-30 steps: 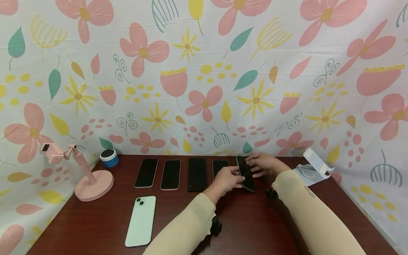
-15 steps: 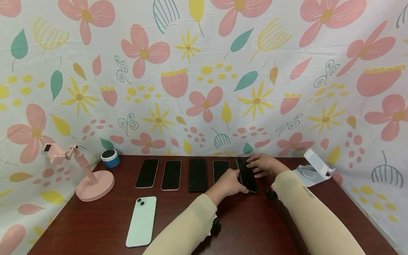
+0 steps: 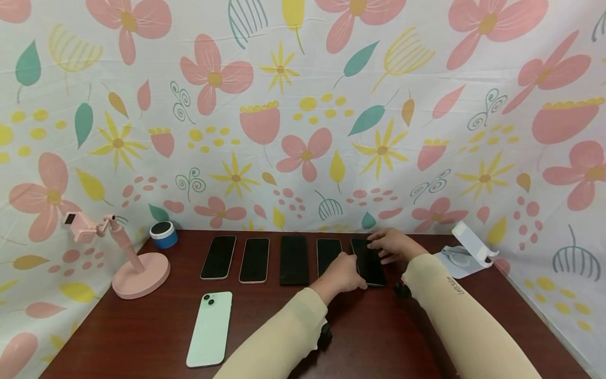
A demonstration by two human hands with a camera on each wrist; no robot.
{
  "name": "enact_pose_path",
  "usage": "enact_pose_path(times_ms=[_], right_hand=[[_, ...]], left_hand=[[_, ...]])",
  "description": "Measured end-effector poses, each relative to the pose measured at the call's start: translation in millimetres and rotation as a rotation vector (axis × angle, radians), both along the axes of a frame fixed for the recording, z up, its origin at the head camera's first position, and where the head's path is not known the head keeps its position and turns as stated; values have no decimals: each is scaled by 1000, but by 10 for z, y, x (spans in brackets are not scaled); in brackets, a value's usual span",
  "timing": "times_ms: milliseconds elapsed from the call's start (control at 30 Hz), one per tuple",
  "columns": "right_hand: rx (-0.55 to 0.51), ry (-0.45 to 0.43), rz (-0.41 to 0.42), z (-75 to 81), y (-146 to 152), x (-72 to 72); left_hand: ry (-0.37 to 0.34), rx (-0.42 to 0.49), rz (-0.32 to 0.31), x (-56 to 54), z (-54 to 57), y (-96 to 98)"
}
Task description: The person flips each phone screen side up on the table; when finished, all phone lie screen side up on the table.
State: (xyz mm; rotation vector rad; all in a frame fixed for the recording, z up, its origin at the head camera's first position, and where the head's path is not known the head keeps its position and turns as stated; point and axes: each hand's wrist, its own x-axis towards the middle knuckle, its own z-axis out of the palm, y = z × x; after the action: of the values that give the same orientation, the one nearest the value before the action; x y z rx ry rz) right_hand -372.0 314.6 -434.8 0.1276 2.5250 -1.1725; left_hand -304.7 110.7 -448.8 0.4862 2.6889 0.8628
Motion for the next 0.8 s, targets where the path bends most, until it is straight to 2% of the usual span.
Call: enact_pose_path(times_ms=[200, 333, 467, 633, 700, 800], right_hand=[[46, 40, 9, -11, -8, -4], [65, 55, 12, -1, -15, -3], [114, 81, 26, 41, -25, 25], [249, 177, 80, 80, -122, 48], [314, 225, 96, 100, -200, 41], [344, 266, 115, 143, -355, 33]], left_hand=[[45, -59, -7, 13, -1, 35], [35, -55, -7, 17, 4, 21], [5, 13, 3, 74, 37, -45], [-42, 190, 2, 177, 102, -259], [-37, 216, 1, 198, 145, -368], [2, 192, 0, 217, 209, -559]])
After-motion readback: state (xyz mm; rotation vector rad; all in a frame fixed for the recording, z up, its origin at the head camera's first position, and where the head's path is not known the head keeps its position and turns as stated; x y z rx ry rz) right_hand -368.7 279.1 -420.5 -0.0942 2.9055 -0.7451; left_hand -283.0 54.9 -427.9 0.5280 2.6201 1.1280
